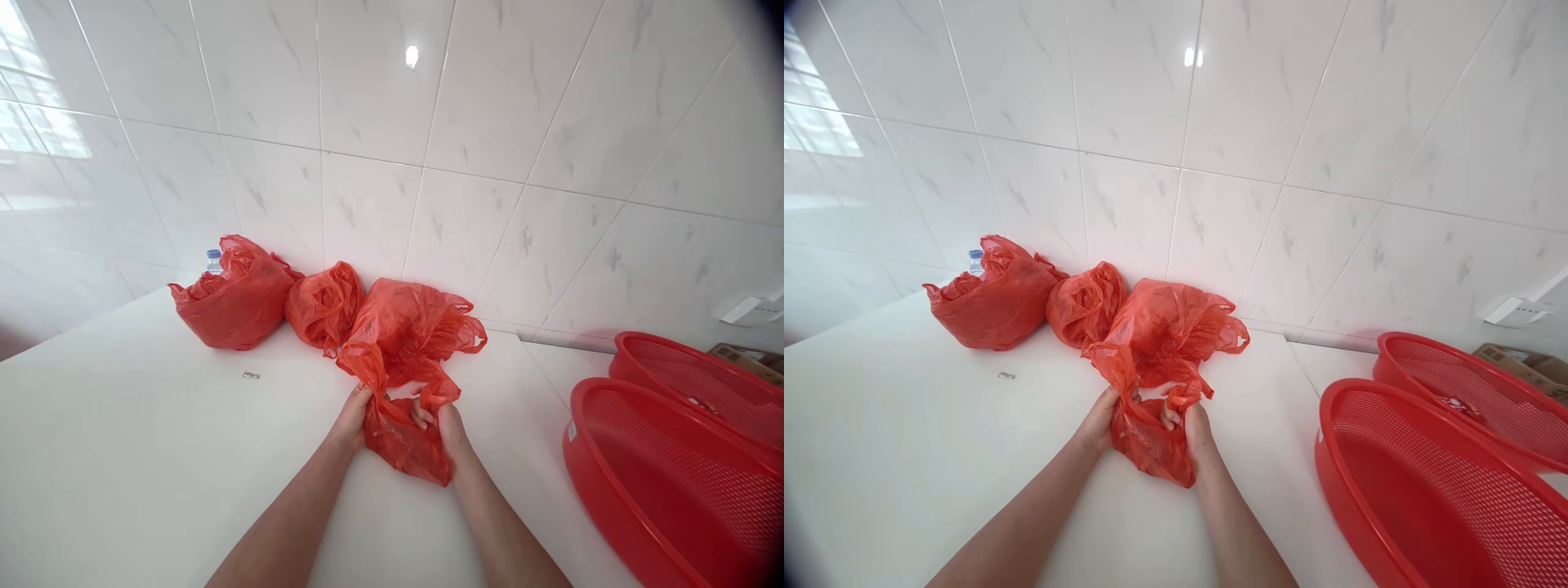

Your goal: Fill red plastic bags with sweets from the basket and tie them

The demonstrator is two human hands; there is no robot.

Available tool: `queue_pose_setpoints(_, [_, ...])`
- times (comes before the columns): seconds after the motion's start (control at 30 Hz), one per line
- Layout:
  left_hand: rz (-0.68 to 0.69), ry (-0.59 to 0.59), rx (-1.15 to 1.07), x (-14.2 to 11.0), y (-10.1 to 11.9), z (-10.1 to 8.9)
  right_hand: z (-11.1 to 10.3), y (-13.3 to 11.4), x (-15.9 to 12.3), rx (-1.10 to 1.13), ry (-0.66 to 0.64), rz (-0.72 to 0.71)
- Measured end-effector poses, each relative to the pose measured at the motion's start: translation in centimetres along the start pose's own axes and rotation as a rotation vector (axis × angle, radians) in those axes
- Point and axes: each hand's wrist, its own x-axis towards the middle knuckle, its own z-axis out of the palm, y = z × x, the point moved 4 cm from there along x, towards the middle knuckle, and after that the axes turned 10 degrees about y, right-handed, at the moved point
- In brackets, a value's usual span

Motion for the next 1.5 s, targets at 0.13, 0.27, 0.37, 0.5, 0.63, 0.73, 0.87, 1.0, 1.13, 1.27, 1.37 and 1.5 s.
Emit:
queue_pose_setpoints(0.13, [0.043,0.010,0.033,1.1,0.0,0.0,0.6,0.1,1.2,-0.115,-0.036,-0.030])
queue_pose_setpoints(0.27, [0.040,-0.089,0.151,0.5,-0.2,1.1,1.4,0.1,1.5,-0.278,-0.176,-0.103])
queue_pose_setpoints(0.37, [0.089,-0.234,0.296,-0.5,-0.4,2.4,1.5,0.3,1.3,-0.342,-0.229,-0.143])
queue_pose_setpoints(0.5, [0.128,-0.270,0.371,-0.9,-0.9,2.8,1.1,0.9,1.3,-0.342,-0.184,-0.109])
queue_pose_setpoints(0.63, [0.259,-0.132,0.518,-1.0,-0.9,1.9,0.6,1.2,1.7,-0.308,-0.118,-0.090])
queue_pose_setpoints(0.73, [0.504,-0.037,0.667,-1.8,0.1,1.7,0.4,1.2,1.9,-0.286,-0.063,-0.105])
queue_pose_setpoints(0.87, [0.701,-0.042,0.752,-2.6,1.0,2.1,0.3,1.1,2.0,-0.267,-0.048,-0.115])
queue_pose_setpoints(1.0, [0.591,-0.027,0.766,-1.8,0.7,1.7,0.4,0.6,1.2,-0.216,-0.078,-0.089])
queue_pose_setpoints(1.13, [0.598,0.010,0.813,-1.3,1.1,1.4,0.4,0.2,0.0,-0.129,-0.123,-0.036])
queue_pose_setpoints(1.27, [0.643,-0.009,0.823,-1.7,1.3,1.7,0.0,0.1,-0.1,-0.196,-0.111,-0.079])
queue_pose_setpoints(1.37, [0.574,-0.036,0.845,-1.7,0.8,1.8,-0.4,0.0,0.6,-0.293,-0.099,-0.111])
queue_pose_setpoints(1.5, [0.593,0.004,0.883,-1.7,0.6,1.4,-0.7,-0.5,1.2,-0.413,-0.033,-0.187])
